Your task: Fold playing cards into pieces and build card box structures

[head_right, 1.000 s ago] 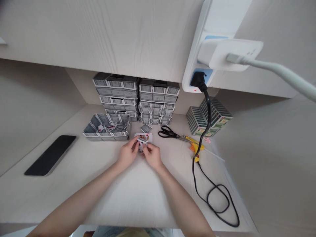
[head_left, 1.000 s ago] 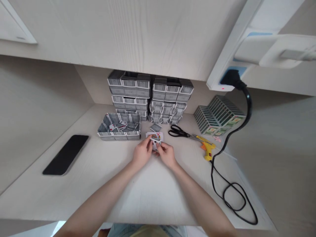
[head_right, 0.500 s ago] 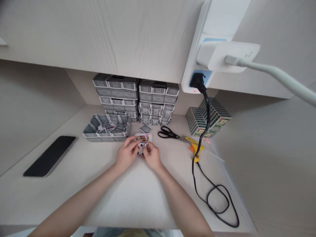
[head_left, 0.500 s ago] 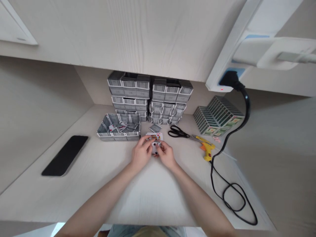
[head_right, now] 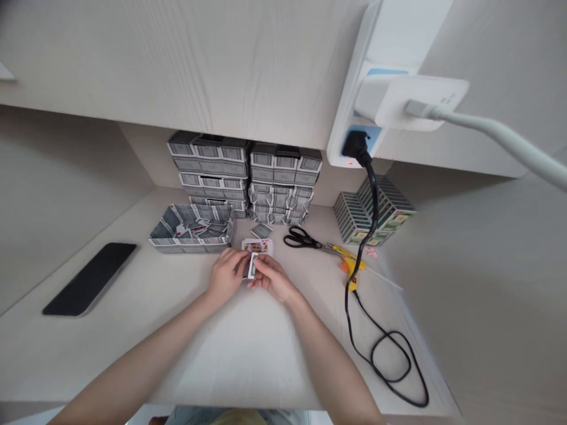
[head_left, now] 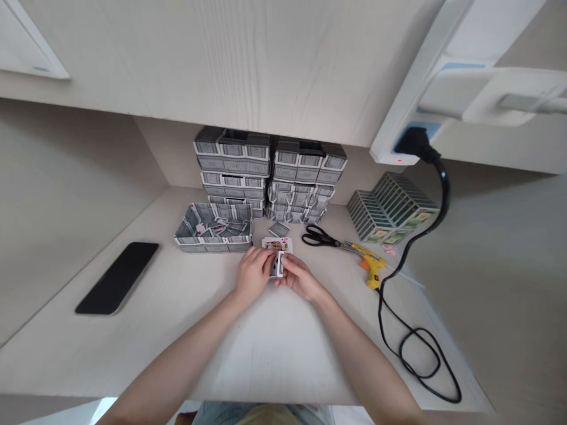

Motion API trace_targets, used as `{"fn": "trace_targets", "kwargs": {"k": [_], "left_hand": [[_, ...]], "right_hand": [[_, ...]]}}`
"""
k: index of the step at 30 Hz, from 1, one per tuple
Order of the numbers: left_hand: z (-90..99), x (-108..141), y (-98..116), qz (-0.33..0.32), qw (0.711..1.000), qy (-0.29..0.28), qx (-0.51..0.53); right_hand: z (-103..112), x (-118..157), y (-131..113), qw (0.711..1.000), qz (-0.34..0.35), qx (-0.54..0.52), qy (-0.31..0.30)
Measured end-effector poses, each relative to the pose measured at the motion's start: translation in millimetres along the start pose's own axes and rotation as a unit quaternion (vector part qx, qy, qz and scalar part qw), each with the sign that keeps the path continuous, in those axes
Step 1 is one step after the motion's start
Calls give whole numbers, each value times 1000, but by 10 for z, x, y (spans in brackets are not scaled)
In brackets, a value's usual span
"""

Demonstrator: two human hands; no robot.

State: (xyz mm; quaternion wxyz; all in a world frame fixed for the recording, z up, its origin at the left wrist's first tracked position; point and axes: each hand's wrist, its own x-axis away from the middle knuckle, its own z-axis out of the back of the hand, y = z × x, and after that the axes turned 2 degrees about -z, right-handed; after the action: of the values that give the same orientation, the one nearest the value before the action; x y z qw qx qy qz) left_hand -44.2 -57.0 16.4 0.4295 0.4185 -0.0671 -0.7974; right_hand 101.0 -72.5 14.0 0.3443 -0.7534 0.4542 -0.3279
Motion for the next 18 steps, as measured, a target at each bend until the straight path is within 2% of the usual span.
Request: {"fn": "trace_targets", "kwargs": {"k": [5,9,18], "left_hand": [[-17,16,1,-18,999,-1,46],[-32,42,5,2,998,3,60],[15,30,-12,58,993,53,83]], "right_hand": [[-16,3,-10,1000,-5,16,-25],[-15,4,-24,999,2,20,-26],[-8,-22,-5,999,19,-30,0]]}}
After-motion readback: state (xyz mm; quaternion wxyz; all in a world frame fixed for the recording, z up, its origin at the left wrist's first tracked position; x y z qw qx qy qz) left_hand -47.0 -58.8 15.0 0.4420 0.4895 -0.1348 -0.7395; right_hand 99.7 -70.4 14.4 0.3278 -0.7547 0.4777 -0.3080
